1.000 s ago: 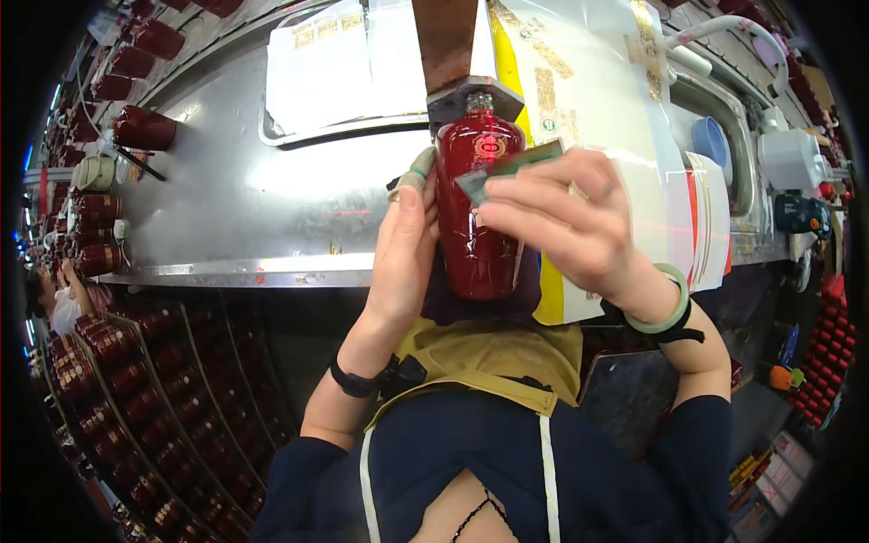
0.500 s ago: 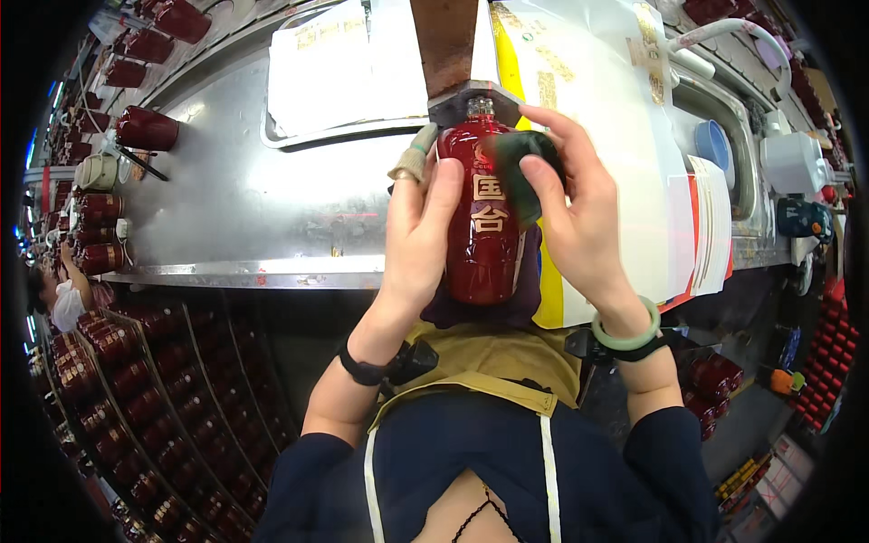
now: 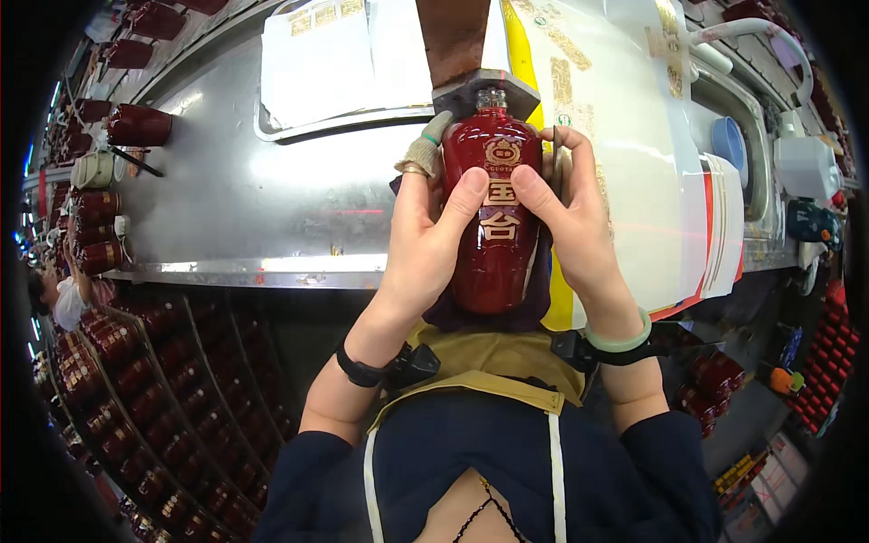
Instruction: Manually applying decorative labels and neck bands to red liquor bottles at an industrial workstation.
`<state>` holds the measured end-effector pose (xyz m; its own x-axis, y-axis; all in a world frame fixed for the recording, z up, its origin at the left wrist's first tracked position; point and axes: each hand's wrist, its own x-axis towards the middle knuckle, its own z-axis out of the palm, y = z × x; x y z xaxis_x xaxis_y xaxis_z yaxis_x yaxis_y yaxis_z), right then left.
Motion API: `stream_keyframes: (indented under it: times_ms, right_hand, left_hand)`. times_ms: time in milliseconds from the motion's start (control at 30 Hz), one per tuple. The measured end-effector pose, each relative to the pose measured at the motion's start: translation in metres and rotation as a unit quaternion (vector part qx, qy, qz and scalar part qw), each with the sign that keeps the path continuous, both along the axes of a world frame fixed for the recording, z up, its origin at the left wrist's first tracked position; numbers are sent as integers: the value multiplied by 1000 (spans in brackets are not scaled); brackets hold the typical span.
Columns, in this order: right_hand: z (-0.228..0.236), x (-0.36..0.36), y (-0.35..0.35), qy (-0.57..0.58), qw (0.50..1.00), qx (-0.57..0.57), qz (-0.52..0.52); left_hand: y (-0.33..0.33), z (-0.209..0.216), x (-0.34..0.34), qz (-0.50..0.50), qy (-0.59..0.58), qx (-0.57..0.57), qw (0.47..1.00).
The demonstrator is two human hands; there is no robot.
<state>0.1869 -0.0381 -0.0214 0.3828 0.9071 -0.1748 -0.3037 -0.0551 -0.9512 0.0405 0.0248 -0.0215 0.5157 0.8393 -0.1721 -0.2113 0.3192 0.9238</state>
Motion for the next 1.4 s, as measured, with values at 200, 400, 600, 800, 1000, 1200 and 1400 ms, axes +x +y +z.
stream_keyframes:
  times_ms: [200,400,600,800,1000,1200,1400]
  right_hand:
    - [-4,1,-1,-5,1000,-4,2]
    - [-6,3,-7,20,1000,16,-11]
    - [13,13,-10,49,999,8,-22]
    - [29,36,-5,-111,992,44,-36]
    - [62,47,8,-472,871,113,-70]
    - [44,40,11,-215,969,113,-39]
    - [6,7,13,-36,999,-10,-1]
  left_hand:
    - [0,2,-3,-19,-5,16,1000]
    - [21,1,-30,-63,204,545,811]
    - [55,12,-24,-173,272,647,691]
    - [62,1,-15,-110,220,666,704]
    - [47,3,-11,-38,207,584,784]
    - [26,17,11,-10,47,89,995]
    - [22,7,17,-9,22,62,998]
